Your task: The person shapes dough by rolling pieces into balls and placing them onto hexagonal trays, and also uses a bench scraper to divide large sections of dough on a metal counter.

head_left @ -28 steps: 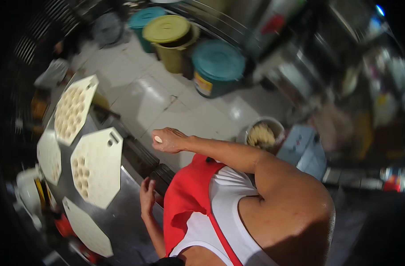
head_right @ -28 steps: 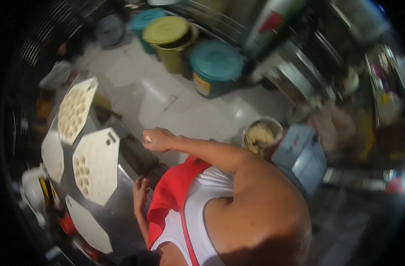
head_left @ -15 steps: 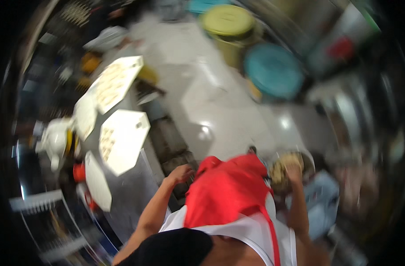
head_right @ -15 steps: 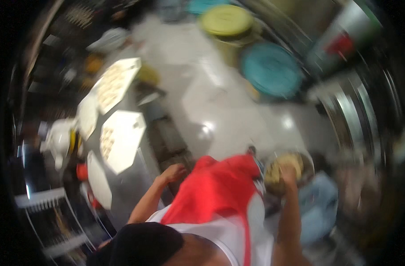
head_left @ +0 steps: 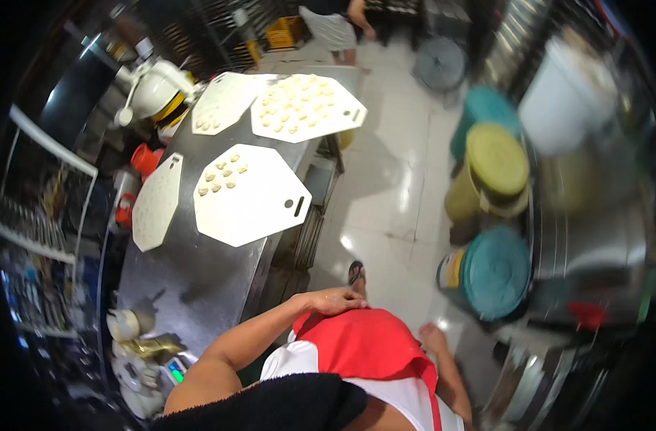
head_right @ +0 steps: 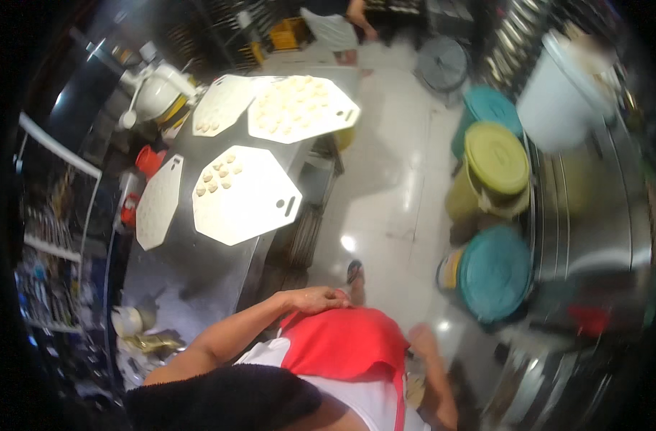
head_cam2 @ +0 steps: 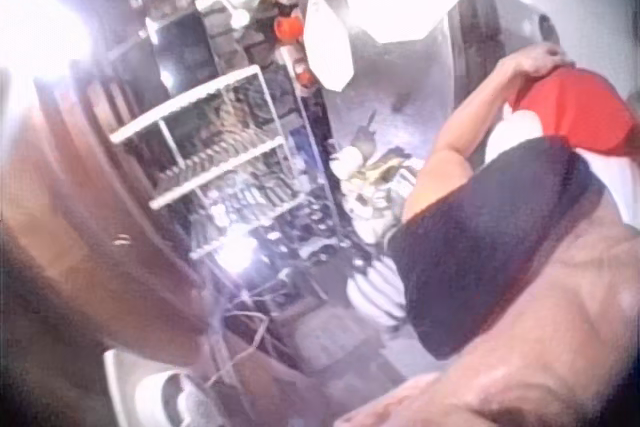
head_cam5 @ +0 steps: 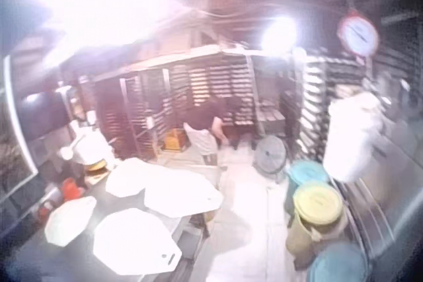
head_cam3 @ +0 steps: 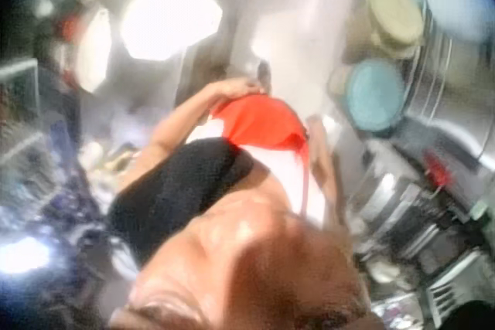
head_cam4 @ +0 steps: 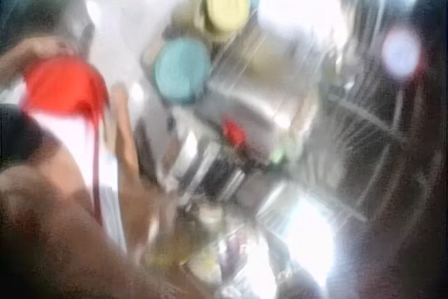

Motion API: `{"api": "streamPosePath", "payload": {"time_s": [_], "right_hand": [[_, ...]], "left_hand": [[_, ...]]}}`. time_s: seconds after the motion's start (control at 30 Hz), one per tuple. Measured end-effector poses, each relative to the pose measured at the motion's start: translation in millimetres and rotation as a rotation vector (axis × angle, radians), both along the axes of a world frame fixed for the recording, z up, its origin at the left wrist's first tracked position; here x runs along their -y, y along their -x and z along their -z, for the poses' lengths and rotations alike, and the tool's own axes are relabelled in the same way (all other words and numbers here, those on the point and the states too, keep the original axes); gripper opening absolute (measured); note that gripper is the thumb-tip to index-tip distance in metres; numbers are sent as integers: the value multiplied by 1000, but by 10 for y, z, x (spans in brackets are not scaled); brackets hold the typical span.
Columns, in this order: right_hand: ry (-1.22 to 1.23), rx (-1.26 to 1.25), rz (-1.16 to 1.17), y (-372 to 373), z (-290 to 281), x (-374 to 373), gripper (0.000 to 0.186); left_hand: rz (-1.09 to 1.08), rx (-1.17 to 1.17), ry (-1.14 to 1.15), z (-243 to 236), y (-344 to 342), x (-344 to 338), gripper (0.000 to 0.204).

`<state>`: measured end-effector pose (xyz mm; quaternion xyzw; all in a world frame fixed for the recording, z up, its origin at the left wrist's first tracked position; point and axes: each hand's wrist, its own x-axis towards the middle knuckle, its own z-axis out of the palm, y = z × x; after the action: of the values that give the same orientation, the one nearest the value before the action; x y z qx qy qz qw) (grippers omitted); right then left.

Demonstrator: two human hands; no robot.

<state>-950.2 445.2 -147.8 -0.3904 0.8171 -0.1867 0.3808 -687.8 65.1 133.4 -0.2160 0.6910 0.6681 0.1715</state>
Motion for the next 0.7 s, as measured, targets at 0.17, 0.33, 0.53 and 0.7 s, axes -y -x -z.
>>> {"api": "streamPosePath", "payload": {"time_s": [0.17,0.33,0.53,0.7], "right_hand": [[-322,49,-125,319,-443,387,27],[-426,72,-191,806,-924,1053,28],[-465,47,-472,1211,-1723,2203,28],[-393,77,-822,1004,-2440,3488,29]], "left_hand": [[-40,275,161,507,-629,513,46],[-69,577,-624,1391,-2070,-760,38],[-539,216,-427,1462,-2299,-1941,40],[-1014,122,-213,279,-1322,-429,37]]}}
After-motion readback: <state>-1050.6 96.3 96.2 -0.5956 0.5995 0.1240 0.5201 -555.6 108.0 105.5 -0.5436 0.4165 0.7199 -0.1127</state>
